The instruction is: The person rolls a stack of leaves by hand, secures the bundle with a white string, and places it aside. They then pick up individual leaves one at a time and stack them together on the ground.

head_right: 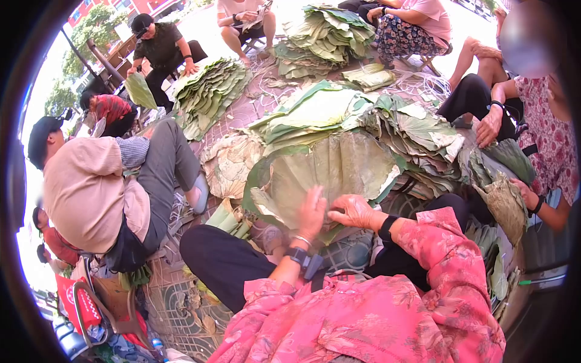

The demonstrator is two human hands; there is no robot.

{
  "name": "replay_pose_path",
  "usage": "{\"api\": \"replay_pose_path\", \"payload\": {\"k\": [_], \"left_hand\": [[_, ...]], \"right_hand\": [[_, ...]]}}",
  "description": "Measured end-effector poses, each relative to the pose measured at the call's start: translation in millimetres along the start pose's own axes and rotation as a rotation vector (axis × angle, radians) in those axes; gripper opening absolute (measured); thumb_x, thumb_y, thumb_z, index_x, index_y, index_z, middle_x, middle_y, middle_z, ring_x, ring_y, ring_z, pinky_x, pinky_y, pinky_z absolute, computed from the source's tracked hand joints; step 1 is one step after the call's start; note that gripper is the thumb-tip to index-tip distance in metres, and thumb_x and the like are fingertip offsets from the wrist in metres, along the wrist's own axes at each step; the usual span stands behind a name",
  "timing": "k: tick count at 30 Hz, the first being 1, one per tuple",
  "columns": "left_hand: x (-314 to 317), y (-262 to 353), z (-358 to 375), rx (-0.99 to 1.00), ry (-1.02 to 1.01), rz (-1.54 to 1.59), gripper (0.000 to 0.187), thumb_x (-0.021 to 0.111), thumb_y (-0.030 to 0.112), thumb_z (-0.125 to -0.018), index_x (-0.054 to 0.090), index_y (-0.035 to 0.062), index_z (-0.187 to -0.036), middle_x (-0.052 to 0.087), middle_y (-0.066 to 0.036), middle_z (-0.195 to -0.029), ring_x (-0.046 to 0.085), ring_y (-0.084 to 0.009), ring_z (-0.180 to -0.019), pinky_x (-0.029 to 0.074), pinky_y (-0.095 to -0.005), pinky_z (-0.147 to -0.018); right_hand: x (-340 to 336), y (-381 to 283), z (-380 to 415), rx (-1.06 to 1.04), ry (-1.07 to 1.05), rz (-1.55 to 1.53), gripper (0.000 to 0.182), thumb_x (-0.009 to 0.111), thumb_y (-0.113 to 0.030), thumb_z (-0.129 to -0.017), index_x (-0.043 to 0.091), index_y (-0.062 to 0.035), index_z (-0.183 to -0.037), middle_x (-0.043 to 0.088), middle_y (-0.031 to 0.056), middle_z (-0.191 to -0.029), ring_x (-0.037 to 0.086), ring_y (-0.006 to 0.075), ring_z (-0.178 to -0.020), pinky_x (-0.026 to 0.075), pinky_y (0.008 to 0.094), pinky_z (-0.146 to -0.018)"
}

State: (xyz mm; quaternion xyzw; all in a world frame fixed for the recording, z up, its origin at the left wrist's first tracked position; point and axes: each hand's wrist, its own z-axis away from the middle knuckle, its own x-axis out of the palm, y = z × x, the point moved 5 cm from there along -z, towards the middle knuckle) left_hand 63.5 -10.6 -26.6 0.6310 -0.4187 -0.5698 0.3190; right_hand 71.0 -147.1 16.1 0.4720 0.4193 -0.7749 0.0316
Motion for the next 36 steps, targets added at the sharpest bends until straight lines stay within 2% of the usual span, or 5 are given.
{"api": "replay_pose_path", "payload": {"k": [3,11,25,33,36], "left_hand": [[20.4,13.2,16.7,0.089,-0.020,-0.588,0.048,0.047,0.034,-0.086,0.040,0.0129,-0.129,0.032,-0.018,-0.136,0.024,-0.0355,-0.129,0.024,-0.0495,-0.101],[8.6,30.3,17.4,-0.290,-0.132,-0.623,0.064,0.054,0.049,-0.077,0.033,0.0258,-0.134,0.009,-0.017,-0.145,-0.001,-0.0397,-0.133,0.009,-0.0724,-0.091],[14.0,22.0,13.6,-0.314,-0.155,-0.640,0.070,0.054,0.053,-0.075,0.031,0.0269,-0.135,0.005,-0.017,-0.146,-0.003,-0.0406,-0.133,0.009,-0.0722,-0.090],[13.4,26.7,13.0,-0.322,-0.148,-0.665,0.069,0.054,0.053,-0.075,0.032,0.0266,-0.135,0.006,-0.017,-0.146,-0.001,-0.0402,-0.133,0.009,-0.0721,-0.090],[13.7,24.8,13.2,-0.307,-0.136,-0.652,0.069,0.054,0.053,-0.075,0.032,0.0267,-0.135,0.006,-0.017,-0.146,-0.002,-0.0400,-0.133,0.009,-0.0722,-0.090]], "right_hand": [[-24.9,-2.9,0.0,-0.242,0.462,0.502,0.044,0.058,-0.034,-0.075,0.052,-0.0104,-0.112,0.047,0.0119,-0.121,0.040,0.0316,-0.116,0.036,0.0479,-0.086],[-18.3,43.3,3.3,0.175,0.245,0.459,0.065,0.043,-0.055,-0.081,0.035,-0.0161,-0.133,0.024,0.0142,-0.141,0.020,0.0346,-0.130,0.027,0.0562,-0.093],[-192.0,186.6,36.7,0.560,0.892,0.422,0.045,0.056,-0.010,-0.067,0.052,-0.0093,-0.111,0.052,0.0114,-0.116,0.045,0.0287,-0.112,0.037,0.0448,-0.089],[-183.0,250.7,51.7,0.772,0.861,0.180,0.030,0.053,-0.023,-0.076,0.060,-0.0110,-0.102,0.060,0.0140,-0.104,0.054,0.0308,-0.101,0.040,0.0456,-0.084],[-216.5,254.5,74.3,0.661,1.279,0.104,0.022,0.053,-0.023,-0.079,0.062,-0.0052,-0.088,0.061,0.0187,-0.084,0.058,0.0353,-0.080,0.045,0.0397,-0.069]]}}
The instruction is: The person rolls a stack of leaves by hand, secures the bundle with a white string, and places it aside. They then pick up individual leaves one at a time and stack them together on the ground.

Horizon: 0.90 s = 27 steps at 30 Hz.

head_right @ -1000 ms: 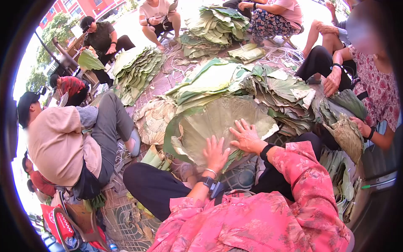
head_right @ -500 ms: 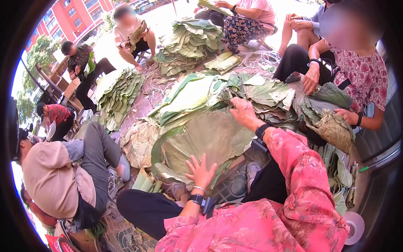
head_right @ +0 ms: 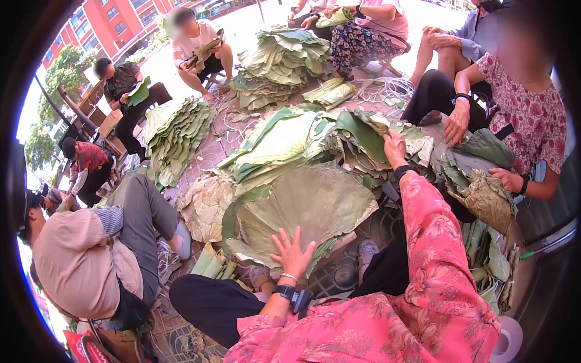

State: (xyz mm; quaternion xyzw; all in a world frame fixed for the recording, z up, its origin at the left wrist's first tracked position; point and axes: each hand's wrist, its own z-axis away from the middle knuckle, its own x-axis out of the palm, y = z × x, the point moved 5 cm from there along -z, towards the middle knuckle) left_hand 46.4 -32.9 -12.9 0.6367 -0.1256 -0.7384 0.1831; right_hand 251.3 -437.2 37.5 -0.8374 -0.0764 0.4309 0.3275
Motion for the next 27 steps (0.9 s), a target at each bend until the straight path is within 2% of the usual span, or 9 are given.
{"api": "replay_pose_path", "payload": {"k": [3,4,8,12,15,19,21,25,27], "left_hand": [[-2.4,1.8,0.7,0.000,0.003,0.002,0.070,0.054,0.054,-0.074,0.032,0.0267,-0.135,0.006,-0.017,-0.146,-0.002,-0.0396,-0.133,0.009,-0.0724,-0.090],[-2.8,3.1,0.6,0.001,-0.009,-0.018,0.069,0.052,0.055,-0.075,0.031,0.0275,-0.135,0.006,-0.017,-0.146,-0.002,-0.0405,-0.133,0.010,-0.0719,-0.091],[-0.8,-1.3,0.4,0.017,0.010,-0.003,0.069,0.052,0.055,-0.075,0.031,0.0278,-0.135,0.009,-0.017,-0.145,0.000,-0.0392,-0.133,0.010,-0.0729,-0.089],[3.0,-18.1,-7.7,-0.035,-0.011,0.216,0.071,0.053,0.052,-0.076,0.032,0.0190,-0.135,0.015,-0.018,-0.144,0.004,-0.0360,-0.134,0.014,-0.0666,-0.094],[26.0,-63.1,-32.4,0.028,0.150,0.886,0.077,0.050,0.057,-0.078,0.030,0.0100,-0.136,0.018,-0.017,-0.143,0.009,-0.0322,-0.134,0.016,-0.0537,-0.102],[-5.1,-76.0,-25.6,-0.295,0.131,1.816,0.083,0.046,0.063,-0.078,0.029,0.0061,-0.135,0.028,-0.014,-0.139,0.022,-0.0258,-0.129,0.024,-0.0369,-0.101],[-33.5,-76.6,-6.3,-0.506,0.298,1.839,0.084,0.044,0.065,-0.079,0.027,0.0071,-0.136,0.035,-0.011,-0.134,0.031,-0.0222,-0.123,0.028,-0.0334,-0.098],[-18.6,-105.8,-23.2,-0.279,0.187,1.661,0.083,0.062,0.042,-0.078,0.018,0.0027,-0.136,0.028,-0.012,-0.137,0.029,-0.0243,-0.124,0.021,-0.0352,-0.103],[-4.5,-121.8,-29.4,-0.379,0.456,1.407,0.078,0.064,0.028,-0.077,0.020,0.0011,-0.135,0.027,-0.016,-0.138,0.026,-0.0277,-0.127,0.019,-0.0381,-0.104]], "right_hand": [[-36.7,-2.9,-21.6,0.054,0.189,-0.374,0.020,0.054,-0.020,-0.080,0.061,-0.0014,-0.084,0.061,0.0195,-0.078,0.058,0.0301,-0.069,0.043,0.0358,-0.064],[-46.5,-8.8,-29.1,-0.023,0.273,-0.440,0.019,0.055,-0.018,-0.082,0.061,-0.0018,-0.087,0.059,0.0155,-0.071,0.053,0.0196,-0.063,0.042,0.0316,-0.061],[-101.6,-101.4,-15.4,-0.182,0.253,-0.741,0.017,0.055,-0.014,-0.085,0.060,0.0004,-0.092,0.050,0.0081,-0.063,0.043,0.0079,-0.062,0.039,0.0263,-0.058],[-139.3,-208.3,70.3,-0.429,0.105,-0.545,0.016,0.055,-0.009,-0.084,0.059,0.0019,-0.095,0.057,0.0092,-0.074,0.050,0.0155,-0.064,0.041,0.0253,-0.061],[-128.3,-262.7,154.0,-0.997,-0.015,-0.412,0.021,0.056,-0.001,-0.075,0.060,-0.0018,-0.096,0.063,0.0109,-0.092,0.060,0.0241,-0.079,0.044,0.0302,-0.071],[-35.6,-220.1,264.4,-1.177,-0.495,-0.272,0.026,0.054,-0.005,-0.073,0.058,-0.0041,-0.099,0.059,0.0095,-0.102,0.056,0.0219,-0.098,0.040,0.0355,-0.081],[-4.4,-189.9,304.3,-1.240,-0.829,-0.042,0.030,0.053,-0.008,-0.073,0.055,-0.0053,-0.103,0.055,0.0079,-0.107,0.050,0.0203,-0.108,0.035,0.0362,-0.085],[3.0,-187.5,298.7,-1.190,-0.903,-0.096,0.031,0.055,-0.012,-0.073,0.054,-0.0064,-0.104,0.053,0.0073,-0.108,0.047,0.0216,-0.111,0.034,0.0369,-0.084],[7.1,-184.3,300.5,-1.177,-0.911,-0.074,0.033,0.057,-0.015,-0.074,0.054,-0.0056,-0.105,0.053,0.0076,-0.110,0.047,0.0219,-0.112,0.033,0.0368,-0.086]]}}
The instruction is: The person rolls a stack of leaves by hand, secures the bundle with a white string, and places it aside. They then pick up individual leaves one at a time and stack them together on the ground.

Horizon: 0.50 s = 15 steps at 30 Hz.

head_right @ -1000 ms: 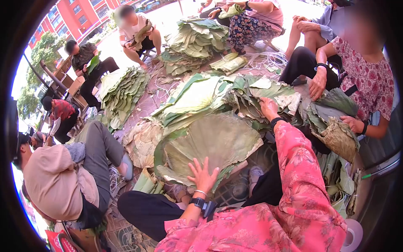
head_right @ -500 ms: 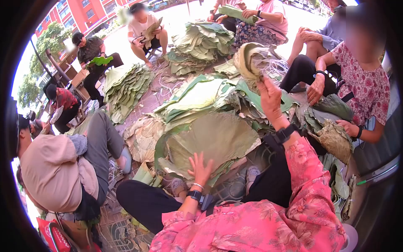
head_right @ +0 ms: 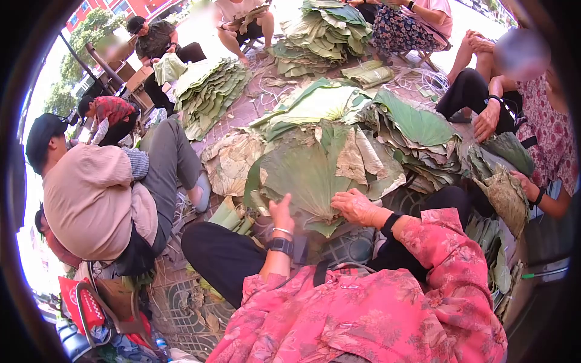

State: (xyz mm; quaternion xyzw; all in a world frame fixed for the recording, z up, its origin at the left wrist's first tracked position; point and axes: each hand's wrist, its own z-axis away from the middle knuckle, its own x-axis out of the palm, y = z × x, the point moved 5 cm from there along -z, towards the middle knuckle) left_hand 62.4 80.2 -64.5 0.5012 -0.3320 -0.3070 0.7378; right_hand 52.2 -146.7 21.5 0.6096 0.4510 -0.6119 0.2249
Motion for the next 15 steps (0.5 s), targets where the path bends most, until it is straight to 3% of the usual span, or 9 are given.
{"api": "replay_pose_path", "payload": {"k": [1,4,5,8,10,12,14,15], "left_hand": [[-2.5,-1.9,-1.5,0.074,0.118,-0.102,0.076,0.064,0.021,-0.076,0.020,0.0004,-0.135,0.026,-0.018,-0.138,0.025,-0.0294,-0.128,0.018,-0.0395,-0.105],[21.0,88.6,37.7,0.689,0.351,-0.718,0.070,0.058,0.010,-0.075,0.022,-0.0012,-0.134,0.030,-0.023,-0.135,0.028,-0.0338,-0.127,0.020,-0.0419,-0.104],[34.5,94.9,38.2,0.762,0.151,-0.695,0.066,0.057,0.019,-0.079,0.025,0.0012,-0.134,0.026,-0.023,-0.137,0.022,-0.0367,-0.129,0.020,-0.0441,-0.104],[81.2,62.6,51.8,0.761,-0.357,-1.070,0.064,0.053,0.036,-0.083,0.029,0.0063,-0.134,0.019,-0.017,-0.142,0.020,-0.0373,-0.130,0.024,-0.0493,-0.102],[81.7,19.9,62.8,0.692,-0.443,-1.305,0.064,0.048,0.044,-0.083,0.029,0.0111,-0.135,0.019,-0.015,-0.143,0.016,-0.0356,-0.132,0.023,-0.0526,-0.101],[83.4,0.5,64.8,0.639,-0.501,-1.400,0.064,0.045,0.048,-0.084,0.030,0.0143,-0.136,0.018,-0.014,-0.144,0.013,-0.0342,-0.133,0.022,-0.0551,-0.100],[79.6,-2.5,61.8,0.601,-0.528,-1.374,0.063,0.045,0.049,-0.084,0.030,0.0160,-0.136,0.018,-0.014,-0.144,0.012,-0.0332,-0.133,0.021,-0.0567,-0.099],[78.8,-6.5,59.9,0.572,-0.541,-1.264,0.063,0.051,0.042,-0.082,0.030,0.0161,-0.135,0.015,-0.014,-0.145,0.007,-0.0325,-0.134,0.015,-0.0608,-0.099]], "right_hand": [[1.5,1.3,1.3,0.016,-0.005,0.003,0.034,0.057,-0.017,-0.074,0.054,-0.0053,-0.105,0.053,0.0078,-0.111,0.046,0.0220,-0.112,0.033,0.0367,-0.087],[-16.9,-5.7,2.2,0.040,-0.024,-0.156,0.039,0.059,-0.022,-0.074,0.054,-0.0044,-0.108,0.052,0.0105,-0.116,0.045,0.0241,-0.114,0.033,0.0371,-0.090],[-18.4,0.6,3.4,0.098,0.011,-0.201,0.039,0.060,-0.022,-0.074,0.054,-0.0043,-0.109,0.052,0.0119,-0.116,0.045,0.0252,-0.115,0.033,0.0379,-0.091],[-20.6,25.3,6.6,0.250,0.196,-0.214,0.042,0.061,-0.024,-0.074,0.054,-0.0039,-0.111,0.052,0.0159,-0.116,0.044,0.0282,-0.115,0.034,0.0404,-0.092],[-27.7,48.7,17.2,0.327,0.421,-0.047,0.044,0.061,-0.024,-0.074,0.053,-0.0036,-0.112,0.052,0.0183,-0.116,0.045,0.0301,-0.114,0.035,0.0423,-0.091],[-32.1,83.4,43.1,0.730,0.556,0.076,0.048,0.061,-0.024,-0.073,0.051,-0.0025,-0.114,0.054,0.0202,-0.113,0.046,0.0328,-0.112,0.038,0.0421,-0.090],[-42.4,109.0,74.0,1.152,0.592,-0.218,0.050,0.061,-0.024,-0.072,0.049,-0.0014,-0.115,0.055,0.0211,-0.110,0.049,0.0347,-0.108,0.040,0.0402,-0.088],[-33.6,126.2,93.4,1.233,0.754,-0.274,0.051,0.061,-0.026,-0.072,0.049,-0.0005,-0.115,0.055,0.0221,-0.110,0.050,0.0351,-0.106,0.040,0.0397,-0.087]]}}
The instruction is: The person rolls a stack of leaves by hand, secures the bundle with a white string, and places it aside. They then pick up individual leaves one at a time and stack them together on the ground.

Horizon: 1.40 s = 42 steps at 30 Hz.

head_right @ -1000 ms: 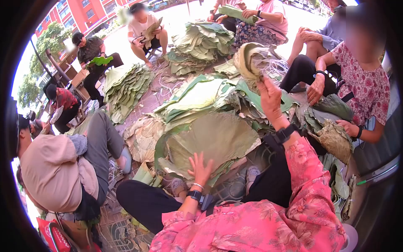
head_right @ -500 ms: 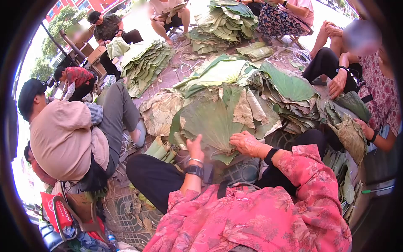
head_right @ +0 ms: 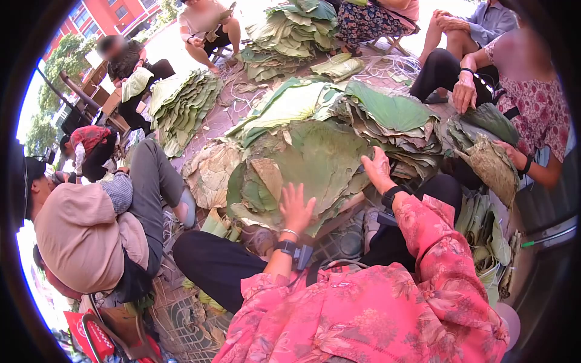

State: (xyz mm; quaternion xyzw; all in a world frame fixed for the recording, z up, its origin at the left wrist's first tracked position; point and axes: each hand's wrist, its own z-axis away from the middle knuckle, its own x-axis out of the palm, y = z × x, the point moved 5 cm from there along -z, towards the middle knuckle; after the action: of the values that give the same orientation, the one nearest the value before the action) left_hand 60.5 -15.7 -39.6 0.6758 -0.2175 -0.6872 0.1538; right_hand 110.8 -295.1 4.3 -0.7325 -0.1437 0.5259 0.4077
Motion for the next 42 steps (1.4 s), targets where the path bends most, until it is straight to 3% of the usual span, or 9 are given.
{"api": "replay_pose_path", "payload": {"k": [6,12,15,19,24,28,31,36,42], "left_hand": [[-0.6,-3.9,-4.1,-0.031,-0.035,0.108,0.065,0.055,0.045,-0.078,0.034,0.0161,-0.133,0.015,-0.012,-0.145,0.007,-0.0320,-0.135,0.013,-0.0610,-0.099],[-28.1,27.8,-10.8,-0.172,-0.034,-0.025,0.055,0.056,0.044,-0.078,0.047,0.0111,-0.121,0.027,-0.019,-0.138,0.018,-0.0335,-0.131,0.018,-0.0598,-0.097],[-8.5,33.5,-24.3,0.211,0.115,-0.090,0.051,0.055,0.042,-0.080,0.049,0.0078,-0.117,0.032,-0.021,-0.134,0.024,-0.0350,-0.128,0.021,-0.0557,-0.098],[16.0,43.0,-29.7,0.238,0.073,0.039,0.051,0.053,0.038,-0.083,0.044,0.0079,-0.123,0.028,-0.019,-0.139,0.021,-0.0338,-0.131,0.021,-0.0514,-0.100],[16.8,37.0,-30.9,0.199,0.011,0.106,0.051,0.052,0.037,-0.083,0.042,0.0110,-0.126,0.026,-0.018,-0.140,0.019,-0.0325,-0.132,0.020,-0.0508,-0.100],[14.0,46.2,-30.3,0.211,0.028,0.018,0.056,0.056,0.038,-0.080,0.041,0.0122,-0.127,0.024,-0.018,-0.141,0.018,-0.0320,-0.132,0.020,-0.0527,-0.099],[8.7,56.1,-27.5,0.234,-0.036,-0.134,0.064,0.060,0.037,-0.075,0.038,0.0101,-0.129,0.022,-0.018,-0.141,0.016,-0.0315,-0.133,0.020,-0.0539,-0.099],[-3.8,69.2,-30.2,0.362,-0.082,-0.106,0.067,0.065,0.029,-0.072,0.037,0.0043,-0.128,0.022,-0.019,-0.140,0.018,-0.0328,-0.132,0.021,-0.0530,-0.099],[9.6,46.9,-42.4,0.212,0.217,0.174,0.051,0.064,0.017,-0.071,0.046,0.0012,-0.116,0.035,-0.020,-0.131,0.029,-0.0363,-0.124,0.026,-0.0431,-0.100]], "right_hand": [[9.7,74.5,20.2,0.814,0.246,-0.676,0.057,0.053,-0.045,-0.081,0.053,0.0051,-0.106,0.057,0.0167,-0.106,0.054,0.0262,-0.098,0.041,0.0354,-0.083],[50.4,47.3,40.3,1.028,-0.224,-1.386,0.064,0.029,-0.062,-0.086,0.046,-0.0111,-0.121,0.055,0.0108,-0.115,0.052,0.0315,-0.104,0.036,0.0491,-0.092],[62.8,46.2,15.0,0.738,-0.166,-1.684,0.067,0.027,-0.063,-0.085,0.048,-0.0087,-0.117,0.056,0.0098,-0.114,0.052,0.0300,-0.103,0.036,0.0469,-0.095],[55.1,39.7,24.5,0.979,-0.130,-1.616,0.066,0.026,-0.059,-0.088,0.047,-0.0047,-0.119,0.054,0.0148,-0.115,0.053,0.0288,-0.103,0.042,0.0423,-0.088],[93.0,47.7,25.5,0.655,-0.296,-1.500,0.022,0.051,-0.018,-0.086,0.061,-0.0035,-0.099,0.064,0.0115,-0.092,0.062,0.0224,-0.075,0.052,0.0381,-0.066],[107.6,11.6,11.7,0.538,-0.393,-1.739,0.021,0.055,-0.022,-0.084,0.062,-0.0053,-0.094,0.063,0.0076,-0.083,0.060,0.0183,-0.066,0.050,0.0320,-0.059],[99.7,8.2,12.2,0.276,-0.395,-1.338,0.022,0.055,-0.024,-0.084,0.062,-0.0058,-0.092,0.061,0.0040,-0.078,0.058,0.0145,-0.067,0.047,0.0294,-0.060],[135.3,20.3,12.8,0.407,-0.625,-1.885,0.032,0.046,-0.029,-0.088,0.059,-0.0055,-0.104,0.061,0.0049,-0.095,0.058,0.0153,-0.084,0.045,0.0299,-0.077],[109.8,7.6,16.0,0.338,-0.505,-1.609,0.032,0.045,-0.030,-0.088,0.059,-0.0054,-0.105,0.061,0.0052,-0.096,0.057,0.0156,-0.085,0.044,0.0300,-0.078]]}}
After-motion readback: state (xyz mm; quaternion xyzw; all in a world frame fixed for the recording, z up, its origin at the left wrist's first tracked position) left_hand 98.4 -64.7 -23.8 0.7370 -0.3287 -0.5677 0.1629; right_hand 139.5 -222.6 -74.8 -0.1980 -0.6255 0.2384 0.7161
